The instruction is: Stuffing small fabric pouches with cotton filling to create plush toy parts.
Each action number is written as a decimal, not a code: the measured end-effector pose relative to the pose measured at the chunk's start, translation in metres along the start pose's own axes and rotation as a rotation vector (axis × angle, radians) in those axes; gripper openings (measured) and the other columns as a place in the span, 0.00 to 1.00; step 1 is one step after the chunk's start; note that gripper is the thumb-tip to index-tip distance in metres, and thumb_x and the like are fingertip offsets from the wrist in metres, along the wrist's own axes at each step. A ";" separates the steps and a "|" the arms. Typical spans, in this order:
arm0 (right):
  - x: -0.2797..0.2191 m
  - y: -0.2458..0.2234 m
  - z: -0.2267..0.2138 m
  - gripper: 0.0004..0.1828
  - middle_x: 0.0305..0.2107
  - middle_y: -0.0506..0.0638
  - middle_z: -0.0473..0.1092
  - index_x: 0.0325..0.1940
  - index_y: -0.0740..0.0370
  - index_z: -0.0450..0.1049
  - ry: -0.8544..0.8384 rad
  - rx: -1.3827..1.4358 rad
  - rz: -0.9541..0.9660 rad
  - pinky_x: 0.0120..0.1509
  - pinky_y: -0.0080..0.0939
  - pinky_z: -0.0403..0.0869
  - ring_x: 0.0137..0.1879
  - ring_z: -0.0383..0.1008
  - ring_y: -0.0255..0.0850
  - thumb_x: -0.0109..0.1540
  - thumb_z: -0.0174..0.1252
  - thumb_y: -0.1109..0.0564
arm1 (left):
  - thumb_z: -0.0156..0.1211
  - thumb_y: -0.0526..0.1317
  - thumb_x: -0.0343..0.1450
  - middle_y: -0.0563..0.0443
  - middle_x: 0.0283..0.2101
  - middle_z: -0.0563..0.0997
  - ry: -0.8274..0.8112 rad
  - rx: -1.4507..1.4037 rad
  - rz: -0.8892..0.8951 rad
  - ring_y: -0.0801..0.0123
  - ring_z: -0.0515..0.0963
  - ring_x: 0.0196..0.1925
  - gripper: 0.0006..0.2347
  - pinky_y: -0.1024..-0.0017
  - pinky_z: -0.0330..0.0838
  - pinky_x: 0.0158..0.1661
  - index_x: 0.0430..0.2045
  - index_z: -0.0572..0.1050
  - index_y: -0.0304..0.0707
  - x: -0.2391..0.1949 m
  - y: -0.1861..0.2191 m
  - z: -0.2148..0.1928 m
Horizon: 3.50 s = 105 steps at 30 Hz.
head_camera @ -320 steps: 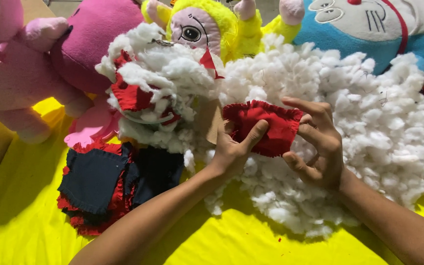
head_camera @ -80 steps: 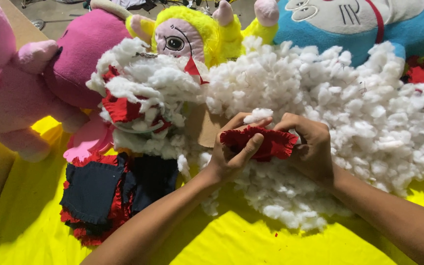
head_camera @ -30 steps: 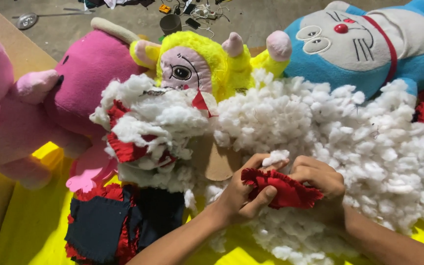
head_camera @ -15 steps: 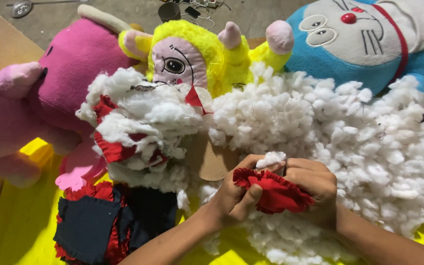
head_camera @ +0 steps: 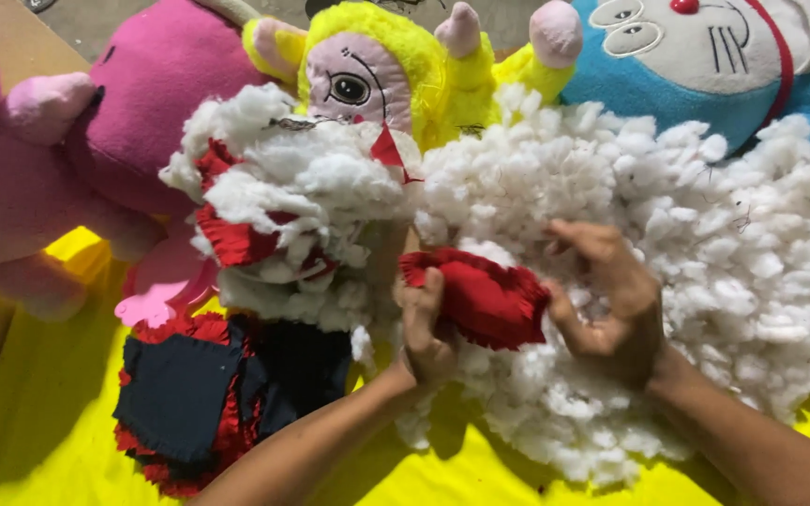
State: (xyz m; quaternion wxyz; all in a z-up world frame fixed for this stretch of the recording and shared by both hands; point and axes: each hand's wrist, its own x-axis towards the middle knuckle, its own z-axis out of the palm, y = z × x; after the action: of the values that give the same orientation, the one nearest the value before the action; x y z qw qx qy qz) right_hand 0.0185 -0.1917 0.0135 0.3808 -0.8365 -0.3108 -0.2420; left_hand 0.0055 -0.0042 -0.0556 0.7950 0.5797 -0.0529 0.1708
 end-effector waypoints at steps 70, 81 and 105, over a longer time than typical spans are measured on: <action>-0.018 0.013 0.008 0.13 0.58 0.63 0.61 0.27 0.64 0.70 0.135 0.203 0.022 0.57 0.45 0.71 0.61 0.62 0.48 0.63 0.51 0.55 | 0.60 0.49 0.74 0.53 0.38 0.86 -0.291 0.041 -0.203 0.67 0.85 0.43 0.12 0.71 0.82 0.46 0.35 0.81 0.39 0.015 0.029 0.009; -0.008 0.003 0.002 0.22 0.64 0.65 0.63 0.39 0.66 0.80 0.002 0.110 -0.035 0.58 0.50 0.72 0.65 0.58 0.54 0.59 0.59 0.43 | 0.59 0.49 0.75 0.56 0.34 0.83 -0.286 0.039 -0.150 0.69 0.83 0.40 0.12 0.73 0.78 0.44 0.30 0.80 0.42 0.017 0.031 0.010; -0.016 0.021 0.024 0.07 0.28 0.58 0.74 0.34 0.69 0.79 0.032 0.380 -0.149 0.44 0.48 0.77 0.31 0.75 0.52 0.54 0.70 0.66 | 0.51 0.41 0.80 0.57 0.31 0.76 -0.356 -0.030 0.015 0.79 0.71 0.40 0.10 0.67 0.71 0.53 0.33 0.78 0.38 0.016 0.027 0.010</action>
State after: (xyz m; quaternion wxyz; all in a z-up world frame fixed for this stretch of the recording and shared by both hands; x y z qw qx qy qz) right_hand 0.0262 -0.1891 -0.0204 0.5176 -0.7204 -0.4059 -0.2198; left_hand 0.0130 -0.0031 -0.0231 0.7804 0.5883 -0.1996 0.0707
